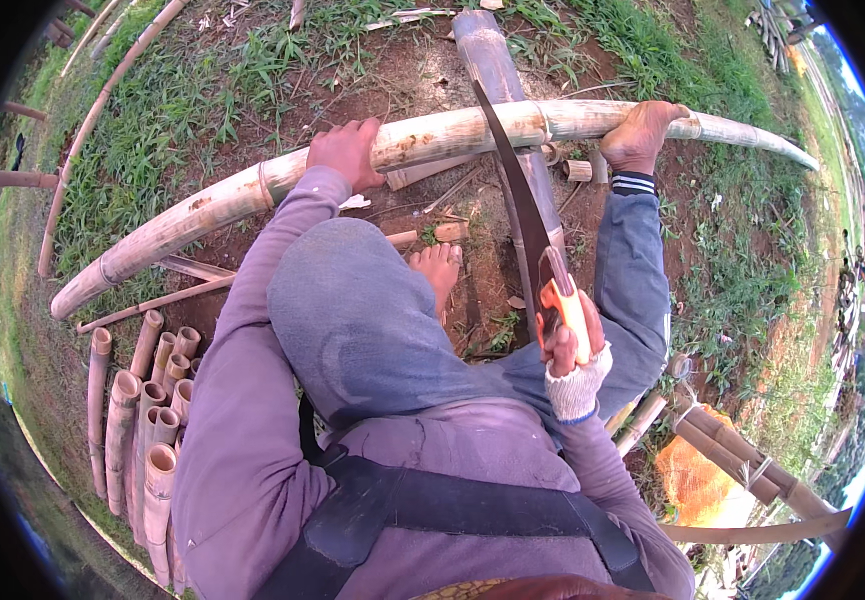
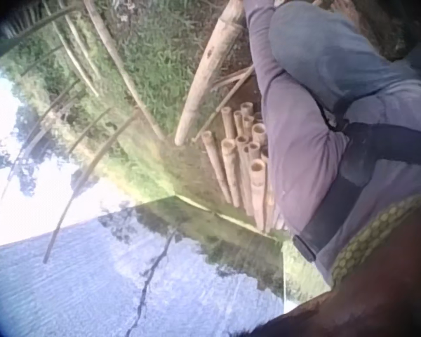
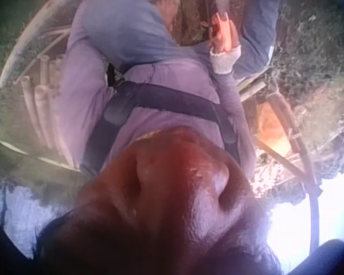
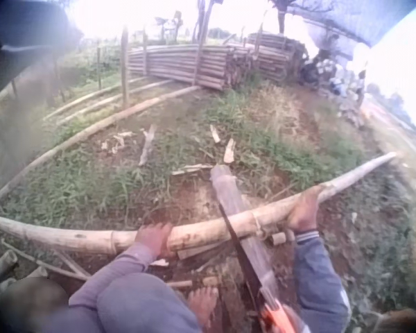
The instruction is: The person sits on the ground and uses a hand saw to cut long bamboo poles into shorter sections. They repeatedly position the bamboo, saw through it, and stack the cut pieces nearby.
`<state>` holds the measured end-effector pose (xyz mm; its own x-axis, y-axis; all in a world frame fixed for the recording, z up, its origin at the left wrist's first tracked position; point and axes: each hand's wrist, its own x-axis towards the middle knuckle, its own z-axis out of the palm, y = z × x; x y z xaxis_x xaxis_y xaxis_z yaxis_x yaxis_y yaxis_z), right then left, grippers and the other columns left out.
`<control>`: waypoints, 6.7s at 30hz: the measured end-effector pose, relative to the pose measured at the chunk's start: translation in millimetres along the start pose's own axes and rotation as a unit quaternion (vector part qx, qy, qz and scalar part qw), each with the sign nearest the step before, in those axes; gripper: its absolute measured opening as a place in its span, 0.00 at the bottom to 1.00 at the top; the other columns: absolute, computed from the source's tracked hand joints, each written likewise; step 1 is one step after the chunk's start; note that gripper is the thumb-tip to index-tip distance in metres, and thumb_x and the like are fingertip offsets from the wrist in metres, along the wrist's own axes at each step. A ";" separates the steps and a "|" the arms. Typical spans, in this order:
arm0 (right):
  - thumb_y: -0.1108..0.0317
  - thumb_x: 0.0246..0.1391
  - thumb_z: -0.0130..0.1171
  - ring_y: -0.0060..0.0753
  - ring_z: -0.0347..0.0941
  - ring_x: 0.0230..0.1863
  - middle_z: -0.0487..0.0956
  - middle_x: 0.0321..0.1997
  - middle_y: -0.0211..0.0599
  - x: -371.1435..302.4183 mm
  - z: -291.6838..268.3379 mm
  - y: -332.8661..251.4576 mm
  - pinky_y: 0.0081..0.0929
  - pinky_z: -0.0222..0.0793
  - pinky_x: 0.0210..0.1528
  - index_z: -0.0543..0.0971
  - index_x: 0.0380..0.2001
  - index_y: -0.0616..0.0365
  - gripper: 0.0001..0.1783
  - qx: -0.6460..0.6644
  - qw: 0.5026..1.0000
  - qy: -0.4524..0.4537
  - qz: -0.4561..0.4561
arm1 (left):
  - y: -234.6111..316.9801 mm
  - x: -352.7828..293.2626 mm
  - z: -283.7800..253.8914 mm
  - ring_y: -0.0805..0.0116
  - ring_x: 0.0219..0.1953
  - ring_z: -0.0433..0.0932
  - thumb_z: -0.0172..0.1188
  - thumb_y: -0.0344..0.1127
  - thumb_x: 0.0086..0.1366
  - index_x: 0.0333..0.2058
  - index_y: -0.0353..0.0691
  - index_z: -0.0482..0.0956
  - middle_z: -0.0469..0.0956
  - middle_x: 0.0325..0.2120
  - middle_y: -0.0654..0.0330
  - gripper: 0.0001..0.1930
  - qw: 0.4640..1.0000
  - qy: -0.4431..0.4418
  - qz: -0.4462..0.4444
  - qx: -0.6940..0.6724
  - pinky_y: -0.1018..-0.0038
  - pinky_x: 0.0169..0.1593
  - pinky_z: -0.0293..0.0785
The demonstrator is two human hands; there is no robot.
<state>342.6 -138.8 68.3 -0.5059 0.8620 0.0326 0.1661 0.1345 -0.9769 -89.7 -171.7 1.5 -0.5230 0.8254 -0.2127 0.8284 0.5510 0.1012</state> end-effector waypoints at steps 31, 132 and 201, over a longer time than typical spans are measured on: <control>0.60 0.75 0.63 0.26 0.81 0.43 0.85 0.54 0.45 50.3 23.6 20.4 0.26 0.80 0.45 0.73 0.70 0.67 0.30 0.023 1.000 0.015 0.005 | -2.0 7.7 -2.8 0.48 0.63 0.81 0.81 0.51 0.53 0.65 0.50 0.71 0.81 0.61 0.55 0.43 1.000 -0.015 0.007 0.001 0.53 0.66 0.76; 0.54 0.75 0.60 0.32 0.83 0.52 0.84 0.60 0.48 -14.4 -24.3 21.2 0.31 0.80 0.57 0.72 0.70 0.69 0.33 -0.037 0.999 -0.007 0.002 | 2.9 7.1 2.4 0.49 0.64 0.80 0.82 0.50 0.52 0.65 0.49 0.71 0.81 0.60 0.56 0.44 1.000 0.001 0.025 -0.015 0.52 0.66 0.75; 0.53 0.69 0.68 0.50 0.83 0.31 0.85 0.31 0.52 180.6 73.7 66.4 0.43 0.76 0.36 0.84 0.43 0.64 0.21 -0.139 0.989 0.042 -0.034 | 21.6 19.3 -4.5 0.51 0.66 0.79 0.82 0.51 0.51 0.70 0.51 0.69 0.79 0.65 0.56 0.48 0.999 -0.042 0.016 -0.008 0.51 0.71 0.71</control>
<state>199.8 -10.2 -6.3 -0.4547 0.8818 0.1255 0.3651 0.3131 -0.8767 -82.8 -143.3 3.9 -0.4766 0.8300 -0.2897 0.8409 0.5266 0.1251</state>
